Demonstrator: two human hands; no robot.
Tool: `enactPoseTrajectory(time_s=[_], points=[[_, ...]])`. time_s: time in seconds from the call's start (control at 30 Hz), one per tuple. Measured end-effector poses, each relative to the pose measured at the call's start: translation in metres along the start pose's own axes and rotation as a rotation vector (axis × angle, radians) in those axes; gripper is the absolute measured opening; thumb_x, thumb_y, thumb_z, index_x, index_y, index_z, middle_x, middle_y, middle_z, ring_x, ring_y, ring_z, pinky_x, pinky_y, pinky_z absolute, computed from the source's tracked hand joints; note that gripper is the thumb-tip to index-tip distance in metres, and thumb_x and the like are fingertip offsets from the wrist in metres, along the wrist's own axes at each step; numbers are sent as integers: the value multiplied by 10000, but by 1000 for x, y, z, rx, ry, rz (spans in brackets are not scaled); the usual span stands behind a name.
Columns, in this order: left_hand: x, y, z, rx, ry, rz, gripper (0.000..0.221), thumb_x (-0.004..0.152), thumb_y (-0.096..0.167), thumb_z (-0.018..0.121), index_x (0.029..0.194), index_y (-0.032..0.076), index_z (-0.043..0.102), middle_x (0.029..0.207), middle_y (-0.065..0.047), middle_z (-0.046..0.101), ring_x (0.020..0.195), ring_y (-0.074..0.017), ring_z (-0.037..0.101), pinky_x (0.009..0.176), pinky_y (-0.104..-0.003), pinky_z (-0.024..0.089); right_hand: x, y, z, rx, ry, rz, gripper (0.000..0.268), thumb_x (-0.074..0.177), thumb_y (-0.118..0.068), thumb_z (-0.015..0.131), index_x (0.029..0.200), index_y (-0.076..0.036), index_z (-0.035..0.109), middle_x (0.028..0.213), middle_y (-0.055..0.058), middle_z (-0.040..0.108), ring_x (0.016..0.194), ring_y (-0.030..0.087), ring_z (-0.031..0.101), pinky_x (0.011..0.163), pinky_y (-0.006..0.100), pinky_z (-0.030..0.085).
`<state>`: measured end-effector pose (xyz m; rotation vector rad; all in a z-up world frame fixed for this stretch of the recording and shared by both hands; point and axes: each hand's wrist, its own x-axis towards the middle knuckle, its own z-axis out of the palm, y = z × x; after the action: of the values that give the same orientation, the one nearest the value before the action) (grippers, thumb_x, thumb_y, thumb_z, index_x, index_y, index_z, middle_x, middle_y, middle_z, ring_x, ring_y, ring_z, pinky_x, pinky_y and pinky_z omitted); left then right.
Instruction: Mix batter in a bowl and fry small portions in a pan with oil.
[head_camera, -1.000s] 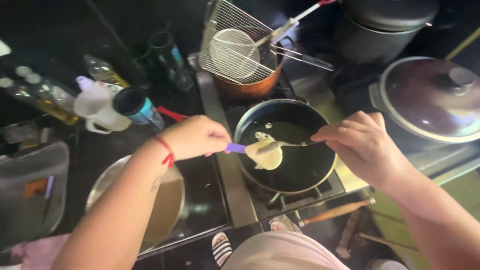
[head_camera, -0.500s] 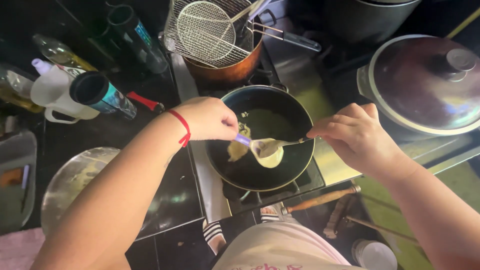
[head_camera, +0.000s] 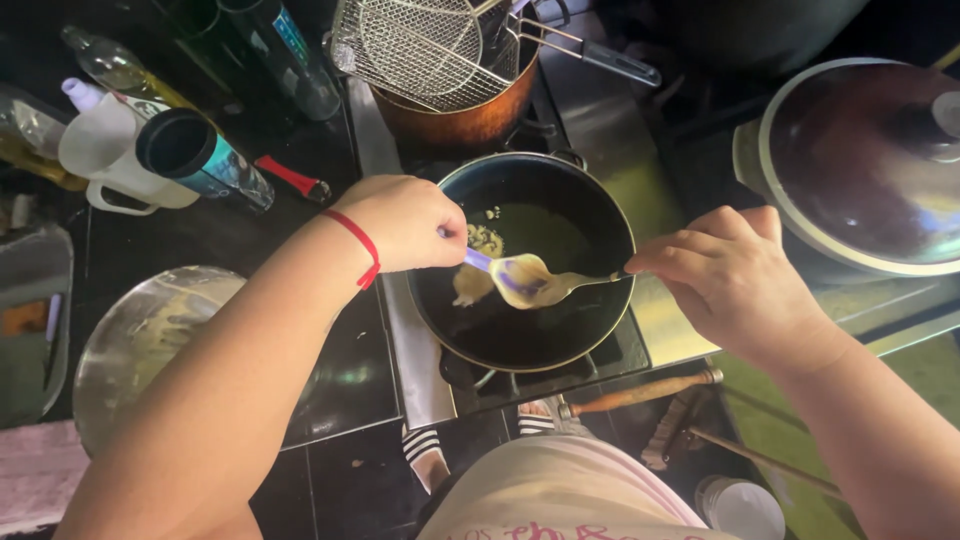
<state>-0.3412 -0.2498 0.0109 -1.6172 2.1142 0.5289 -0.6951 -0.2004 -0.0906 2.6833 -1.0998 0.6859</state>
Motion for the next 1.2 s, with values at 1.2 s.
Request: enactPoseTrajectory(time_s=[1.2], points=[[-44, -2, -7, -175, 245, -11, 236, 905, 449, 610, 868, 376, 831, 829, 26, 754, 794, -286, 661, 716, -468, 515, 14, -29, -24, 481, -443, 1213, 288, 962, -304, 767, 1239, -311, 848, 770, 60, 634, 651, 195, 498, 661, 322, 432]])
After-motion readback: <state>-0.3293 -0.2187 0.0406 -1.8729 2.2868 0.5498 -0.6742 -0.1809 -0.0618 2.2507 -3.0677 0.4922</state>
